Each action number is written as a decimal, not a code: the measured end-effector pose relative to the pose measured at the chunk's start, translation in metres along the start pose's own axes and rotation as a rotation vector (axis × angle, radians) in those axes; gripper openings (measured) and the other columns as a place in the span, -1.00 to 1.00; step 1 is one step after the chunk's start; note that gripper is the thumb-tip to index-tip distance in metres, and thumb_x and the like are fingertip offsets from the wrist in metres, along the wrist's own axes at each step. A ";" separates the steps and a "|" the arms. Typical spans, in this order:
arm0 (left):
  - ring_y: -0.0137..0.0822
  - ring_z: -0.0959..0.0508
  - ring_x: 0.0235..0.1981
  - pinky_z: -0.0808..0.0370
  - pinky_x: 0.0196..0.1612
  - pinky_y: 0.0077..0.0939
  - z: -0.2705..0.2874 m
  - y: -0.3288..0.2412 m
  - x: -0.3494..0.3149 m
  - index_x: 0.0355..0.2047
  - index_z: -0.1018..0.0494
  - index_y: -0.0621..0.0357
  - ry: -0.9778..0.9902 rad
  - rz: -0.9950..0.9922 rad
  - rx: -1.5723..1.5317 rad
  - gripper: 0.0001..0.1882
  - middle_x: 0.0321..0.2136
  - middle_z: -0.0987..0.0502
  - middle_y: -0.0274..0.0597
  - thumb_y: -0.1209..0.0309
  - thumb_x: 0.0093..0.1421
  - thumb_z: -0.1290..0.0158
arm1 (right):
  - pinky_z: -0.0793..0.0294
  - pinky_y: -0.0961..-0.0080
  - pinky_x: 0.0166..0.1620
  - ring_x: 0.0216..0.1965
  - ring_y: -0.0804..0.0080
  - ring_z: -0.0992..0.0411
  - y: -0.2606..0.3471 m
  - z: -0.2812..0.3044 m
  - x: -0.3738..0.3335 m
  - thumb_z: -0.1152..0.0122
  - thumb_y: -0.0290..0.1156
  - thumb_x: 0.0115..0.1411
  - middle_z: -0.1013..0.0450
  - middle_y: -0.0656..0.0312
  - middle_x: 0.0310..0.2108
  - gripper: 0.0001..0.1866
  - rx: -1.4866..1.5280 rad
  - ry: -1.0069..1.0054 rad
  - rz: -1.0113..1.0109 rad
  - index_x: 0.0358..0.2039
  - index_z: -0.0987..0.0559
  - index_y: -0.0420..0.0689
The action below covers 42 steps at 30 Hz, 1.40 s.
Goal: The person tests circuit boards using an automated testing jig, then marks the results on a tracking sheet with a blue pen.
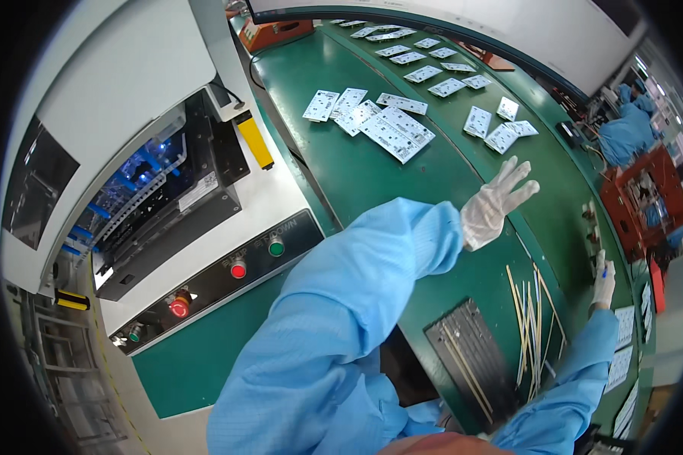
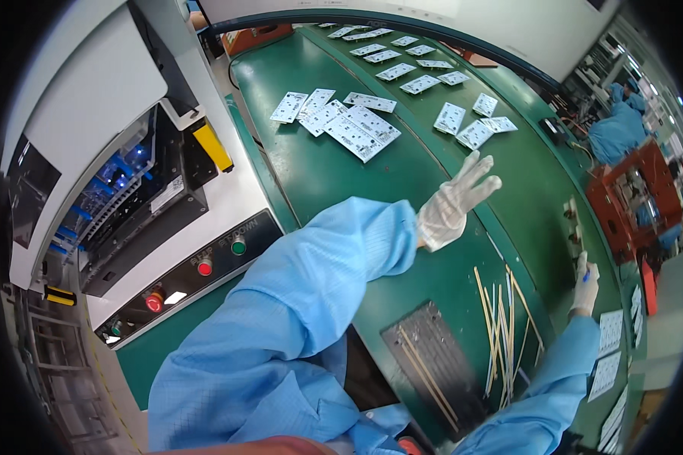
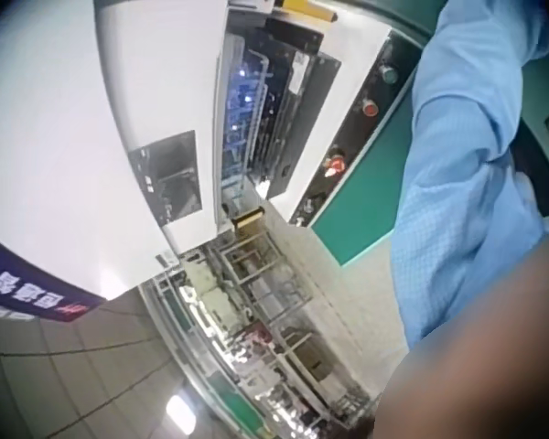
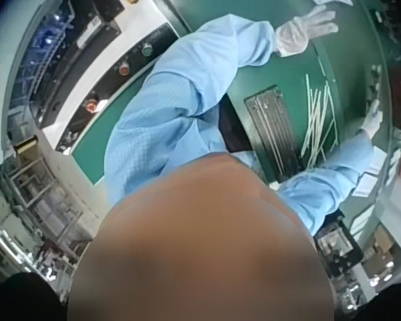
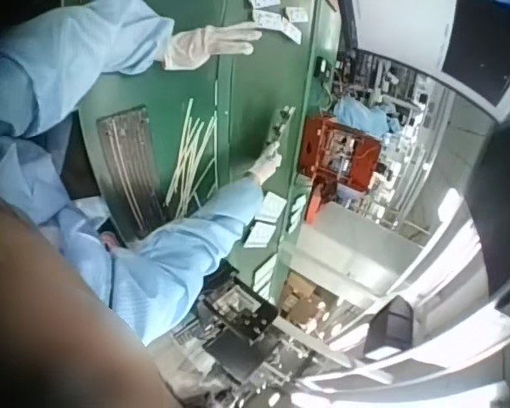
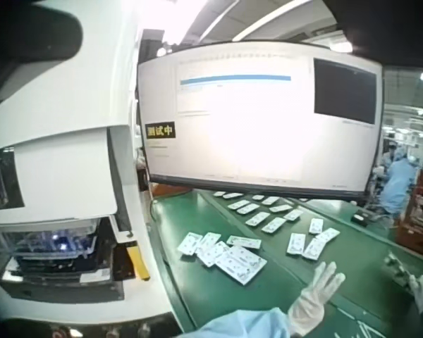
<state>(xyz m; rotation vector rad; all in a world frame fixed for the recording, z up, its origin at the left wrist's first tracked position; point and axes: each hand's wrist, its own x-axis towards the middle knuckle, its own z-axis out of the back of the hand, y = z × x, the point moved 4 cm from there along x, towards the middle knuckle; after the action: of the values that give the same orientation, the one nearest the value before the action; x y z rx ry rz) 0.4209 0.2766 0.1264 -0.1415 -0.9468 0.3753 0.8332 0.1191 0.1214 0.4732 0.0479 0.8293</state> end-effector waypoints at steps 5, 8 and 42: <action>0.10 -0.02 0.33 -0.05 0.31 -0.05 0.054 -0.115 -0.053 0.19 -0.21 0.27 0.403 -0.210 -0.328 -0.45 0.28 -0.08 0.12 0.26 0.23 0.20 | -0.32 0.48 0.03 -0.05 0.40 -0.40 0.031 0.062 -0.085 0.12 0.11 0.31 -0.47 0.24 -0.08 -0.38 0.736 -0.125 -0.061 0.07 -0.42 -0.19; 0.03 -0.15 0.24 -0.06 0.27 0.02 0.059 -0.174 -0.097 0.13 -0.28 0.26 0.689 -0.256 -0.245 -0.32 0.17 -0.24 0.11 -0.07 0.22 0.18 | -0.25 0.52 0.13 0.07 0.45 -0.33 0.051 0.111 -0.171 0.15 -0.02 0.37 -0.40 0.24 0.04 -0.44 0.677 -0.142 0.006 0.16 -0.36 -0.21; -0.10 -0.28 0.18 -0.14 0.21 0.07 0.004 -0.177 -0.041 0.01 -0.44 -0.11 0.390 -0.233 0.050 -0.60 0.09 -0.37 -0.29 0.09 0.20 0.02 | -0.30 0.53 -0.04 -0.12 0.36 -0.35 0.074 0.086 -0.442 0.04 -0.03 0.30 -0.38 0.09 -0.10 -0.44 0.658 -0.536 0.141 -0.04 -0.43 -0.36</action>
<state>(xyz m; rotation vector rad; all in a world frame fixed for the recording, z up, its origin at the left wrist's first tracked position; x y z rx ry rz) 0.4403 0.0975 0.1472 -0.0547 -0.5600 0.1470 0.5004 -0.1895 0.1675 1.3198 -0.2172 0.7913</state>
